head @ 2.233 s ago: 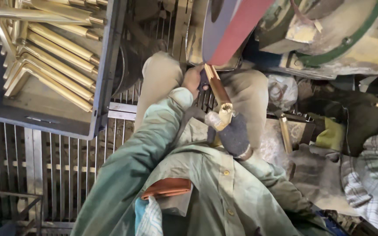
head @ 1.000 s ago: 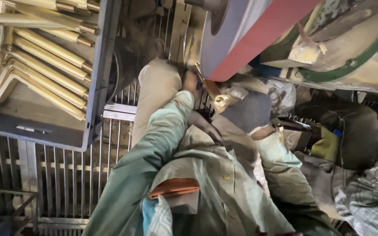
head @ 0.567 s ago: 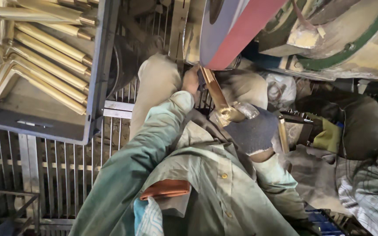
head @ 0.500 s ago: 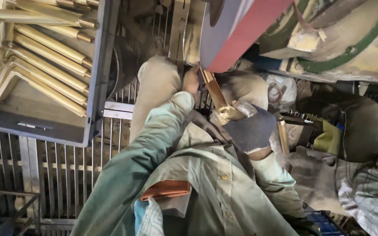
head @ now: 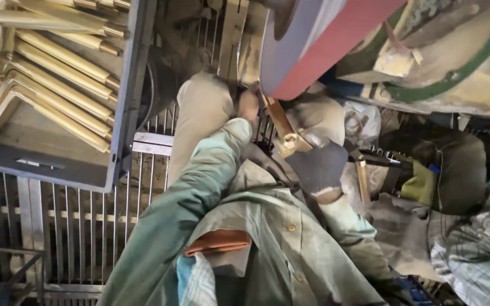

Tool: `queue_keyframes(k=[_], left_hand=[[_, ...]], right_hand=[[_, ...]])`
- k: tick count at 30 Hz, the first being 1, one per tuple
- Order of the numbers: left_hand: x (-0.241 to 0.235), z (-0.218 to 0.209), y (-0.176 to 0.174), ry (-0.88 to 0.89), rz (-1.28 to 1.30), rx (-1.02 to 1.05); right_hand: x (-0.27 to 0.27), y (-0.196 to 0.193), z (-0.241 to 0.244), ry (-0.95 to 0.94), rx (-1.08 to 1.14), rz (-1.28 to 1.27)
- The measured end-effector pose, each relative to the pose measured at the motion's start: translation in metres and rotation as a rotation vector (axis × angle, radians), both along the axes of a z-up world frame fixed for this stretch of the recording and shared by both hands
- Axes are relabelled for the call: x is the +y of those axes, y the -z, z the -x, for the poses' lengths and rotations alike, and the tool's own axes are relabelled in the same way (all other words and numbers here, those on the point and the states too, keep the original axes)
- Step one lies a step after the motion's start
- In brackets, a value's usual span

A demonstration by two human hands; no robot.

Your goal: The person grinds several L-shaped metal pipes one at a time using a belt grinder. The person picks a pipe from a blue bin, holds it against the moving belt to smooth the surface and edges, turns the pipe to reach different sides, and then places the finished pipe into a separate collection area.

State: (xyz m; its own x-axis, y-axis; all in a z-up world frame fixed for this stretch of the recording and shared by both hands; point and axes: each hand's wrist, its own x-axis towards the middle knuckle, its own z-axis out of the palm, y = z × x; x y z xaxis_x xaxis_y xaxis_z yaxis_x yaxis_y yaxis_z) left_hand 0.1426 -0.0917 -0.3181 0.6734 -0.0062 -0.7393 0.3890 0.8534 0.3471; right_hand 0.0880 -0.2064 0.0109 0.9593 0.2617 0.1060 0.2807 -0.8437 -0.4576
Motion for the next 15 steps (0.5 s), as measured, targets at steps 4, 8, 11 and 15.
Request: queue_keyframes(k=[4, 8, 11, 15], left_hand=[[0.003, 0.02, -0.051, 0.003, -0.062, -0.116], [0.009, 0.029, -0.079, 0.005, -0.034, -0.144], [0.009, 0.023, -0.06, 0.005, -0.052, -0.024], [0.002, 0.008, 0.002, -0.008, -0.092, 0.033]], right_hand=[[-0.009, -0.033, 0.035, 0.103, 0.161, -0.139], [-0.007, -0.035, 0.045, 0.135, 0.148, -0.172], [-0.003, -0.022, 0.034, 0.114, 0.121, -0.09], [0.004, 0.0, 0.012, 0.106, 0.21, -0.132]])
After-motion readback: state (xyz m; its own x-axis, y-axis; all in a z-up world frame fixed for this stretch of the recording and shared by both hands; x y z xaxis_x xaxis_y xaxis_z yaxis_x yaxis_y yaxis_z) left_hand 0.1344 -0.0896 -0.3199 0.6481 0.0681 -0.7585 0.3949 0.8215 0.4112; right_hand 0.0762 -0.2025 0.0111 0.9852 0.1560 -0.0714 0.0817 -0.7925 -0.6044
